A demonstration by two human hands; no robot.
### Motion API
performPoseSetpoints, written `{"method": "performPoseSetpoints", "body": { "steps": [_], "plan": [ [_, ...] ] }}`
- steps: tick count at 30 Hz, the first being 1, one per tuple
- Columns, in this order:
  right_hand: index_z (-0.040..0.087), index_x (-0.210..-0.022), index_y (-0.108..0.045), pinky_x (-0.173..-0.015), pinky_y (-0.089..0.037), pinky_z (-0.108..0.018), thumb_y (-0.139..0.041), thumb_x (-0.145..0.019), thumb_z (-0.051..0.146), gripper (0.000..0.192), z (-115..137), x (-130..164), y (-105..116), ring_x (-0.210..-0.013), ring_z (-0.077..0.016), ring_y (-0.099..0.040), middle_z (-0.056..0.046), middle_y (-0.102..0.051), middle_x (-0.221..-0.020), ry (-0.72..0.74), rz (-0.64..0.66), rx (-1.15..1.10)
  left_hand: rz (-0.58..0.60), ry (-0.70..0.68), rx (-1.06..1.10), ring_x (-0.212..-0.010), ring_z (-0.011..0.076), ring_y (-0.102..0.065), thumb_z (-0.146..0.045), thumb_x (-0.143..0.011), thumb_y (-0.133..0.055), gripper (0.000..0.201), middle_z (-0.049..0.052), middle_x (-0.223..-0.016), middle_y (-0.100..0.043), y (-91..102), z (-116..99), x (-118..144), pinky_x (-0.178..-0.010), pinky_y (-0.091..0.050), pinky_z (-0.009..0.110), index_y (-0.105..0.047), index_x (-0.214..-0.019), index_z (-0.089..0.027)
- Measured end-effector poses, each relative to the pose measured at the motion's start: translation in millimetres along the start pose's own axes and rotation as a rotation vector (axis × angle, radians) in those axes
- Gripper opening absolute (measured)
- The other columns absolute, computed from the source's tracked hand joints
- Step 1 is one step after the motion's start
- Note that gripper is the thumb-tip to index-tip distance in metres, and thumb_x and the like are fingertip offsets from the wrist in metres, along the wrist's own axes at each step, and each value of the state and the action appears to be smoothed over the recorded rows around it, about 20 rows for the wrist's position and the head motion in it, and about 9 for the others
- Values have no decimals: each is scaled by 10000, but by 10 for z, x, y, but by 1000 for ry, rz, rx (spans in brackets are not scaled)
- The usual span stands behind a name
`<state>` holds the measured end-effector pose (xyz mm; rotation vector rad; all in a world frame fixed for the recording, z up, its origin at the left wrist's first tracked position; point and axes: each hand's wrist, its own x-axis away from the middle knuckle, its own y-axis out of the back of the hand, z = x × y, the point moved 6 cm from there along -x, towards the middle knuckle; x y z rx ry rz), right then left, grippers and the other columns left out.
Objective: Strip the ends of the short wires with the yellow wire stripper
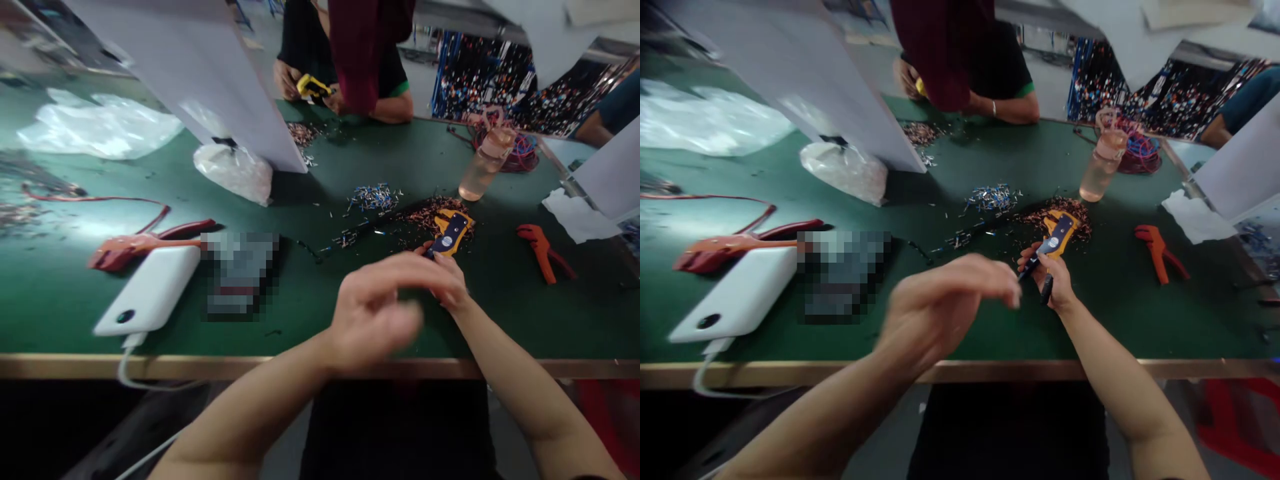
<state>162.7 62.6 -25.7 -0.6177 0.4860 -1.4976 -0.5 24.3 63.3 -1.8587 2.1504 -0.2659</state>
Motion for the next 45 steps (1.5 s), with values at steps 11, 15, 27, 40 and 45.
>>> {"method": "performPoseSetpoints", "body": {
  "steps": [11, 15, 27, 40, 45],
  "plan": [
    [226, -902, -667, -731, -592, -410, -747, -694, 314, 239, -17, 50, -74, -721, -223, -699, -16, -741, -815, 6, 61, 83, -135, 300, 155, -614, 88, -561, -484, -620, -807, 465, 8, -764, -673, 163, 956, -454, -602, -439, 228, -700, -930, -154],
    [209, -930, -677, -724, -583, -407, -742, -701, 307, 257, -57, 99, -168, -722, -225, -695, -34, -736, -825, -11, 106, 161, -145, 301, 221, -616, 82, -561, -445, -576, -844, 398, 0, -735, -677, 198, 911, -484, -623, -456, 226, -720, -824, -158],
    [219, -1119, -658, -804, -541, -403, -751, -744, 338, 405, -56, 164, -165, -782, -210, -677, -32, -695, -904, -102, 150, 252, -409, 120, 239, -579, 65, -566, -371, -577, -846, 300, 5, -726, -702, 595, 768, -672, -609, -465, 217, -664, -682, -157],
    [188, -934, -720, -689, -494, -321, -782, -718, 420, 323, -60, 166, -342, -670, -168, -621, -18, -663, -764, -100, 169, 513, -393, 81, 308, -575, 68, -570, -311, -532, -872, 288, 17, -722, -726, 551, 680, -669, -607, -462, 211, -710, -709, -152],
    [183, -1045, -699, -690, -500, -333, -807, -684, 396, 433, -111, 105, -336, -673, -169, -624, -20, -666, -791, -203, 209, 449, -354, 91, 353, -572, 64, -568, -325, -512, -889, 315, 15, -709, -726, 523, 694, -680, -604, -459, 202, -715, -706, -146]
  ]
}}
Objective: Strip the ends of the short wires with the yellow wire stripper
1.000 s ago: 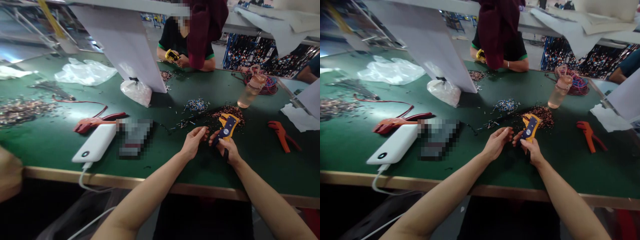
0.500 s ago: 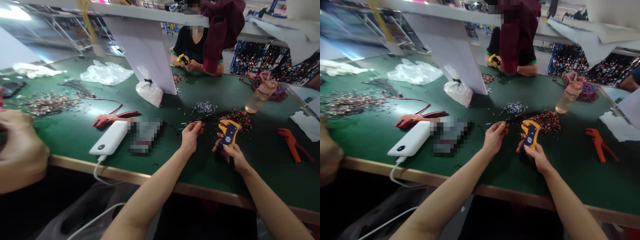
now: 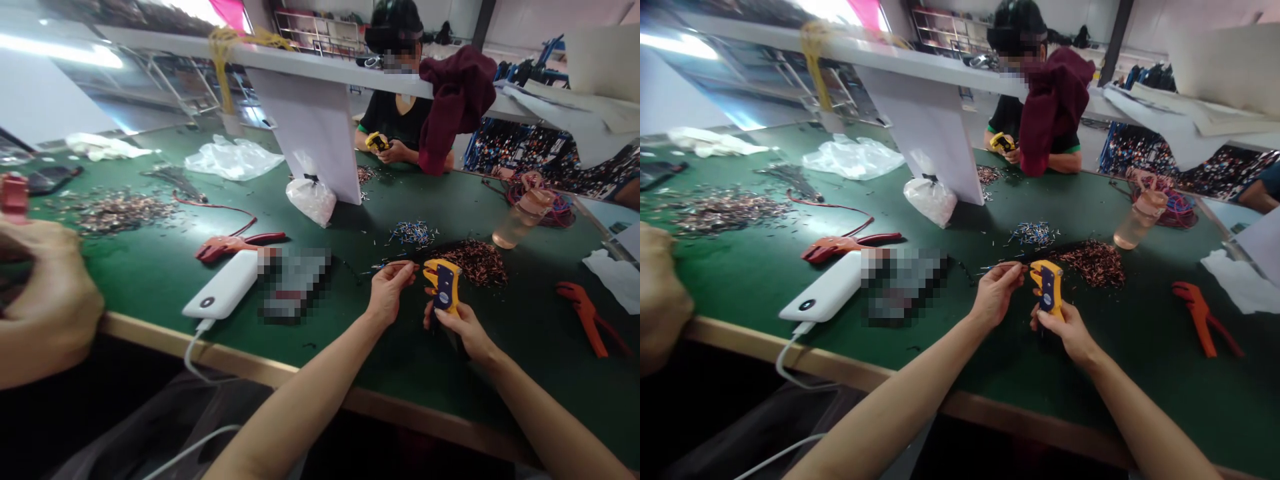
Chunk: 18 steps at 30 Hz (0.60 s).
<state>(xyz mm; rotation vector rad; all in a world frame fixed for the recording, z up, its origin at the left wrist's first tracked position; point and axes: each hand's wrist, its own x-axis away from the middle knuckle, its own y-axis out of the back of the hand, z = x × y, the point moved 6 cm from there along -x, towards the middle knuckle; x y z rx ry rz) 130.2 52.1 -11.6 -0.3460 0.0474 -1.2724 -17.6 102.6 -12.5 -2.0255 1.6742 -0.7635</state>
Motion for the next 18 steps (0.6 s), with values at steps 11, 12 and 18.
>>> {"method": "performPoseSetpoints", "body": {
  "steps": [11, 12, 18],
  "plan": [
    [172, -1139, -637, -712, -477, -350, -705, -772, 333, 407, -83, 2, -2, -706, -182, -607, -40, -659, -829, 0, 182, -88, 127, 28, 40, -560, 65, -557, -291, -555, -879, 285, 11, -691, -708, -60, 43, -5, -574, -447, 205, -705, -723, -143],
    [172, -1138, -635, -711, -475, -351, -706, -770, 330, 406, -81, 6, -2, -705, -180, -604, -38, -656, -825, 4, 186, -95, 131, 28, 44, -557, 64, -554, -289, -560, -877, 277, 10, -695, -709, -61, 37, -5, -573, -448, 206, -704, -722, -146],
    [164, -1173, -613, -727, -476, -371, -722, -754, 330, 464, -104, 36, 49, -720, -191, -599, -42, -651, -844, 15, 170, -111, 154, 20, 49, -568, 62, -552, -279, -591, -859, 247, 7, -718, -705, -54, -1, -12, -571, -448, 199, -697, -728, -153]
  ]
}}
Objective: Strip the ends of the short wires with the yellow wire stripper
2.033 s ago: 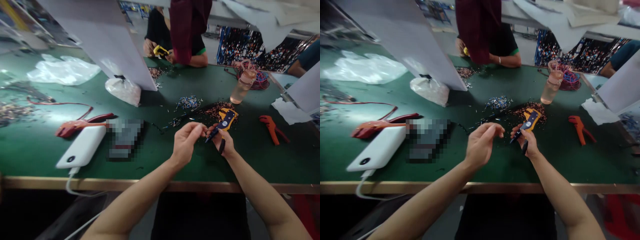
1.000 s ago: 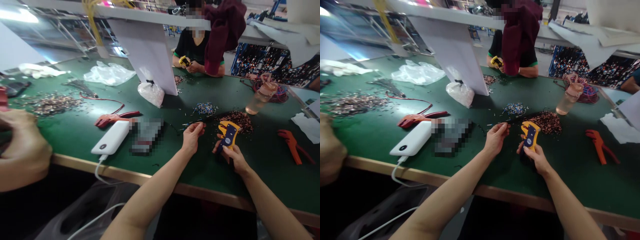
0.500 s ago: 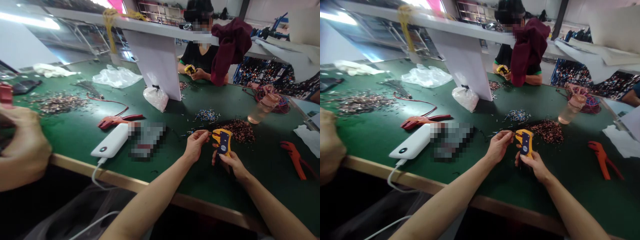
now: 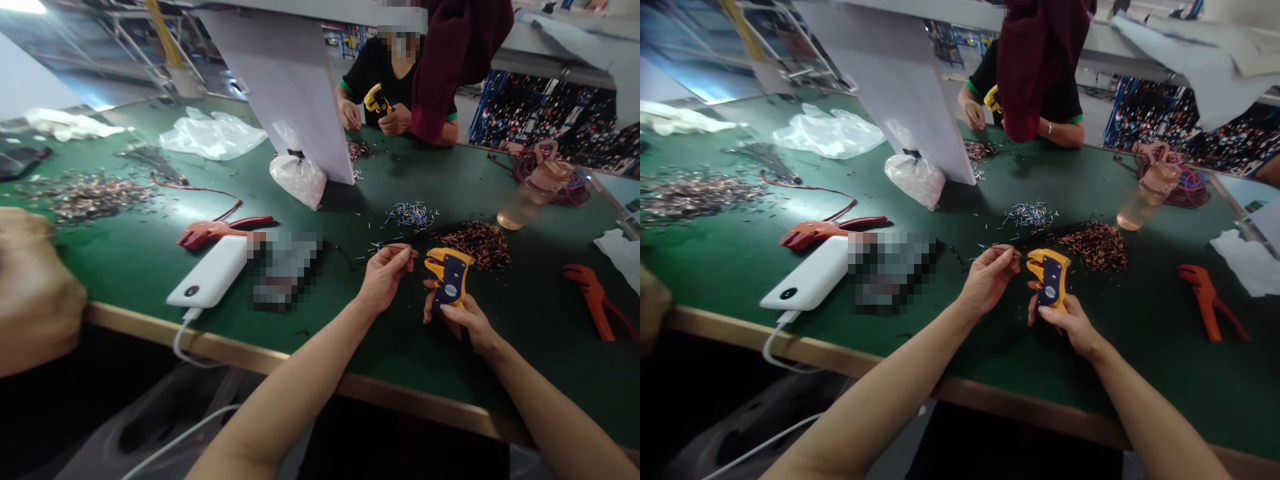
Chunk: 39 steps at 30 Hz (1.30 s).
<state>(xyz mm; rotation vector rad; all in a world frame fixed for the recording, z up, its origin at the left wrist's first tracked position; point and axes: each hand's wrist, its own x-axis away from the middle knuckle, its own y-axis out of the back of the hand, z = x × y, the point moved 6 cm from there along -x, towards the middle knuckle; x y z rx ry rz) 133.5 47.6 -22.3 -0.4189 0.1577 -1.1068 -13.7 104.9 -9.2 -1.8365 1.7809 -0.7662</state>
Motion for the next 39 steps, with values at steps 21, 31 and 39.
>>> {"method": "performPoseSetpoints", "body": {
  "steps": [21, 31, 39],
  "plan": [
    [168, -975, -667, -609, -442, -325, -737, -753, 341, 291, -63, 31, -39, -589, -151, -565, -5, -616, -692, -1, 2, 41, 82, 64, -2, -536, 55, -559, -311, -546, -895, 295, -16, -644, -678, -70, 9, 58, -573, -465, 190, -715, -717, -153],
    [163, -798, -618, -449, -410, -270, -769, -723, 375, 271, -30, 57, -113, -429, -103, -466, 48, -524, -512, 12, -93, 52, 82, 59, -44, -543, 60, -551, -274, -600, -861, 241, -5, -658, -673, -60, 36, 56, -582, -461, 207, -706, -734, -145],
    [173, -801, -607, -398, -384, -237, -777, -708, 358, 268, -82, 54, -135, -399, -88, -446, 58, -509, -521, -34, -109, -71, 36, 42, -78, -531, 60, -536, -281, -574, -872, 259, -6, -635, -669, -39, 41, 44, -564, -443, 208, -705, -717, -143]
  ]
}}
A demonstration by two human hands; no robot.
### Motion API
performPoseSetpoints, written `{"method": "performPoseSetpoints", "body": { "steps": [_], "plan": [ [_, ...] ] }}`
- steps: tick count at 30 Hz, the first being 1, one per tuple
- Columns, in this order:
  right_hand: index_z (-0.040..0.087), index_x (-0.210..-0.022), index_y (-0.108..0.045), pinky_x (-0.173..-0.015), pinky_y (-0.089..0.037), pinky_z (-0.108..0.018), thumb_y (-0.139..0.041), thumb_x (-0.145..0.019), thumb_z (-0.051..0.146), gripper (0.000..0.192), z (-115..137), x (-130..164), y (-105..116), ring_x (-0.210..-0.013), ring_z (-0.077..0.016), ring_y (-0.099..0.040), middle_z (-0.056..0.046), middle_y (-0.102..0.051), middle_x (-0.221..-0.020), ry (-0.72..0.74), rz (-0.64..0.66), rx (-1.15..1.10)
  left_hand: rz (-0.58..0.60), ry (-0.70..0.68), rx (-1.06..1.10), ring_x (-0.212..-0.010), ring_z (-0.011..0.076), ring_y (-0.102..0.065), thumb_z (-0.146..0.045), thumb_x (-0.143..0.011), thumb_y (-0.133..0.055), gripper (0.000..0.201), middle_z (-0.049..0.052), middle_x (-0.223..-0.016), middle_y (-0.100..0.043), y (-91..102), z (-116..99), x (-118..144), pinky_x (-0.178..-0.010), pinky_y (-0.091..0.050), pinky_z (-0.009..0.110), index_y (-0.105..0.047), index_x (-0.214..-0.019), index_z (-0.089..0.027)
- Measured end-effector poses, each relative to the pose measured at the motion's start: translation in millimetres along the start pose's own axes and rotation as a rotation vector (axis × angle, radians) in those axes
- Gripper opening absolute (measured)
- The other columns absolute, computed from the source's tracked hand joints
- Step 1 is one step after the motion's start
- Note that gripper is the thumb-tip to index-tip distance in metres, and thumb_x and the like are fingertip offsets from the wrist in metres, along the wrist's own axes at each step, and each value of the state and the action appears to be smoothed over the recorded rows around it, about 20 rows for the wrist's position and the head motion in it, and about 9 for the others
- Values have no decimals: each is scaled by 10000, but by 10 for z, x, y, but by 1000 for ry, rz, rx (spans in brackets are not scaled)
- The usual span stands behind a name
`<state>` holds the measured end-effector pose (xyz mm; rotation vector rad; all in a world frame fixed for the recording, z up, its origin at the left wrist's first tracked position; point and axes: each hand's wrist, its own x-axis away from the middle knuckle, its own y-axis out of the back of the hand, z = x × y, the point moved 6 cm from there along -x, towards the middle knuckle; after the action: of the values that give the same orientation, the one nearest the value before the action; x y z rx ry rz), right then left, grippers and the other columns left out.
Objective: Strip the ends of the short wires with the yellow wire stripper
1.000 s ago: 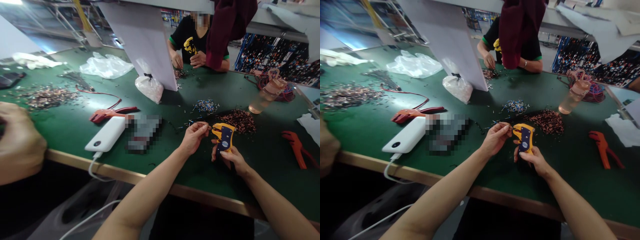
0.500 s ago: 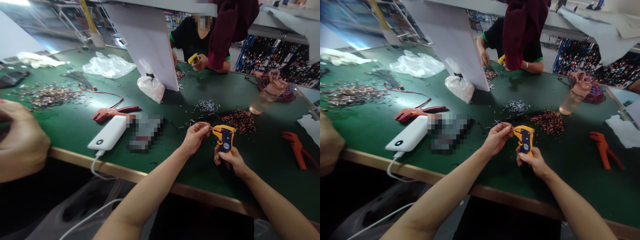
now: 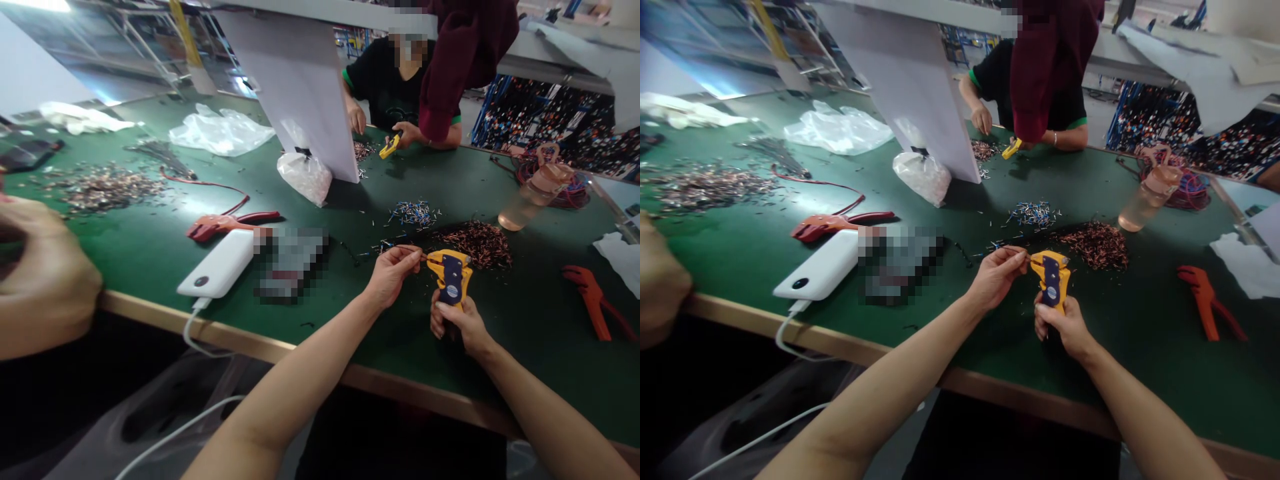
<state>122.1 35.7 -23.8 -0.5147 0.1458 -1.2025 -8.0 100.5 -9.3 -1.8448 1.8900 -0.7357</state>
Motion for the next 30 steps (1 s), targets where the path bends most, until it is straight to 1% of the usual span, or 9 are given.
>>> {"method": "performPoseSetpoints", "body": {
  "steps": [2, 6, 10, 14, 19, 22, 27, 28, 30],
  "plan": [
    [172, -850, -633, -454, -434, -264, -778, -699, 346, 272, -19, -12, 3, -459, -113, -507, 33, -559, -575, 1, 24, -35, -21, -21, -8, -531, 59, -530, -292, -558, -876, 272, -3, -648, -679, 8, -7, 1, -566, -440, 209, -707, -716, -148],
    [173, -926, -657, -568, -469, -301, -763, -706, 305, 278, -24, -21, 3, -574, -145, -571, -3, -618, -683, 14, 59, -51, -66, -64, -22, -538, 58, -526, -299, -548, -875, 276, -4, -651, -684, 32, -31, -5, -566, -434, 205, -704, -706, -151],
    [185, -963, -645, -677, -480, -341, -756, -696, 301, 311, 25, -34, 54, -672, -171, -590, -17, -629, -762, 52, 23, -85, -143, -89, 11, -532, 52, -524, -292, -540, -874, 276, -6, -670, -687, 101, -57, -44, -538, -426, 190, -702, -704, -151],
    [199, -980, -633, -688, -478, -342, -747, -694, 303, 326, 45, -56, 119, -685, -174, -586, -15, -622, -775, 55, -13, -102, -230, -138, -10, -536, 56, -529, -278, -563, -858, 246, 0, -680, -694, 177, -90, -71, -538, -431, 192, -706, -709, -152],
    [196, -1001, -636, -687, -487, -356, -751, -689, 345, 364, 62, -45, 97, -686, -187, -593, -26, -631, -784, 79, -8, -36, -230, -210, -90, -540, 60, -533, -272, -596, -845, 209, 6, -685, -703, 163, -130, -44, -553, -433, 199, -718, -712, -153],
    [209, -1012, -627, -711, -494, -380, -742, -706, 363, 361, 179, -26, 160, -706, -200, -596, -34, -637, -808, 193, -100, 125, -231, -238, -128, -552, 68, -542, -271, -617, -832, 184, 9, -691, -705, 143, -155, -15, -570, -440, 207, -723, -711, -157],
    [244, -1048, -594, -734, -496, -369, -707, -772, 341, 313, 532, 16, 451, -763, -204, -586, -35, -635, -879, 471, -414, 650, -224, -282, -192, -579, 87, -563, -253, -632, -822, 157, 16, -687, -707, 116, -199, 20, -589, -461, 220, -728, -714, -160],
    [244, -1056, -591, -741, -498, -377, -702, -773, 346, 321, 582, 12, 487, -775, -213, -591, -40, -641, -894, 501, -447, 778, -226, -296, -201, -587, 90, -569, -250, -633, -821, 152, 15, -689, -706, 116, -212, 24, -594, -466, 221, -728, -713, -160],
    [231, -1084, -594, -781, -504, -411, -688, -771, 355, 349, 633, -11, 498, -843, -250, -613, -72, -658, -962, 547, -445, 1025, -241, -324, -211, -600, 92, -578, -246, -639, -817, 144, 15, -705, -708, 125, -240, 29, -601, -473, 221, -729, -717, -162]
  ]
}}
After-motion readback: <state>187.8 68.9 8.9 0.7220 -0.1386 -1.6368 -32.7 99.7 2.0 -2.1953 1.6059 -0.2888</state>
